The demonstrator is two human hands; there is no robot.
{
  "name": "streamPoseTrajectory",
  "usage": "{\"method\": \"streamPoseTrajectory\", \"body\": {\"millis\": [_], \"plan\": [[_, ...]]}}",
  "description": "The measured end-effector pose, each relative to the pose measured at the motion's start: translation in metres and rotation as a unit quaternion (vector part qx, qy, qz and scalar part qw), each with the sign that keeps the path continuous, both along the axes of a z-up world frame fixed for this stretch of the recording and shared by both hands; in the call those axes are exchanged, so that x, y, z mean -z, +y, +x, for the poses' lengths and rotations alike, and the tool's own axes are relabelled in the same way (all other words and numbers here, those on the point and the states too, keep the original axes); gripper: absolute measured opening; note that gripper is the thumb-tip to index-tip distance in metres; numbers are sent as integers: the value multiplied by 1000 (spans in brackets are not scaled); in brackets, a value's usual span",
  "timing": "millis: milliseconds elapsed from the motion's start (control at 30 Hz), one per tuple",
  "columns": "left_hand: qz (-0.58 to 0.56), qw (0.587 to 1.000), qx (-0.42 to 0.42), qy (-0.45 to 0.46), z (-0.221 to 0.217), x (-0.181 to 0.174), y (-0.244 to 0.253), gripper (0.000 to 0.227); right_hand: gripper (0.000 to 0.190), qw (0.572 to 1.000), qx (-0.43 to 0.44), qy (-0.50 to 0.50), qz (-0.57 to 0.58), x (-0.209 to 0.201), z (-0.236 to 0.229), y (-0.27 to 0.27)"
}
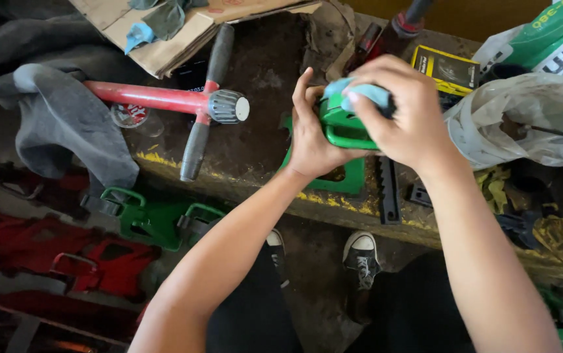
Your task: The person cleans a small black object and then a larger green metal part using a blue cloth. They wipe the surfaces of the green part thoroughly, turning it over to clean different sides and edges.
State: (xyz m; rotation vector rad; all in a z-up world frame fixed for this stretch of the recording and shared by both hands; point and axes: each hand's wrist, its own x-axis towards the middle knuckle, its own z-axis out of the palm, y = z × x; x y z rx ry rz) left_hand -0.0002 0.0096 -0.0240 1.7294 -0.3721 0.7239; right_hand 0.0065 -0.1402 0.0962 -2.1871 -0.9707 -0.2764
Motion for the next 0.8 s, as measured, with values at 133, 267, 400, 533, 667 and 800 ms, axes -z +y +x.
{"method": "streamPoseTrajectory", "body": {"millis": [133, 267, 400, 533, 667, 800], "plan": [[15, 999, 20, 25, 0, 1, 1, 151, 17, 994, 70, -22, 84, 16, -14, -24], [-10, 998, 58, 24, 0, 0, 5, 151, 16, 984, 97, -24, 149, 33, -12, -35], [49, 998, 33, 18, 0, -5, 9, 151, 17, 966, 137, 47, 216, 42, -6, -39], [71, 997, 25, 32, -2, -7, 11, 150, 21, 957, 199, 74, 198, 65, 1, -44], [66, 996, 62, 24, 4, 2, 16, 152, 22, 959, 235, 76, 140, 83, 0, -42], [59, 994, 70, 63, 11, 10, 18, 145, 19, 955, 221, 50, 190, 55, -15, -31]]}}
